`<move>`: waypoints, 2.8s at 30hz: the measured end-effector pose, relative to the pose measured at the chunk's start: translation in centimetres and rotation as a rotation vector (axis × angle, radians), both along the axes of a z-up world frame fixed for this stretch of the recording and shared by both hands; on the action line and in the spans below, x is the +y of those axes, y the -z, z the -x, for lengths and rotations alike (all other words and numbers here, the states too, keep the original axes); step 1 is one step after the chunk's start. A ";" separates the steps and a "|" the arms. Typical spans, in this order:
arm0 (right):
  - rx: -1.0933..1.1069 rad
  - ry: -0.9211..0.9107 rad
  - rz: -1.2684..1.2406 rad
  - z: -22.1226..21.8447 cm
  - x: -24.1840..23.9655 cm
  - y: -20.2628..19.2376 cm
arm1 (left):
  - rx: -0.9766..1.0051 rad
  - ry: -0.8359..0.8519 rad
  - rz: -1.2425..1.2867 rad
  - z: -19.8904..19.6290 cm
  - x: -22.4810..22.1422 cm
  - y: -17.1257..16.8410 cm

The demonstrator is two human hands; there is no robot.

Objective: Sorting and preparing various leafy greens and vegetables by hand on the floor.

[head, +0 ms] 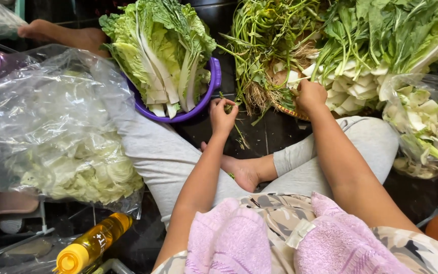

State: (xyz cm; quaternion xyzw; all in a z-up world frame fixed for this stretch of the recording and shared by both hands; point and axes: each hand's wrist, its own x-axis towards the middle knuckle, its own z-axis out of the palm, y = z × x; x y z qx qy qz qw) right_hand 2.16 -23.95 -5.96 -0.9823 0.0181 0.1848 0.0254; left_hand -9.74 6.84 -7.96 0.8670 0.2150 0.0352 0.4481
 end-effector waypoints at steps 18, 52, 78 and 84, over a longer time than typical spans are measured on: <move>-0.115 0.075 -0.834 10.1 3.1 -10.2 | 0.405 0.128 -0.026 1.9 -1.3 0.7; 0.116 0.037 -1.632 15.0 9.3 -12.0 | -0.403 -0.145 0.916 8.5 -4.5 -12.3; 0.529 0.674 -1.733 17.1 12.9 -4.5 | -0.391 -0.145 0.584 9.8 -6.0 -10.8; 0.010 -0.212 -0.485 13.3 10.1 -9.7 | -0.486 -0.268 0.449 8.8 -3.7 -9.1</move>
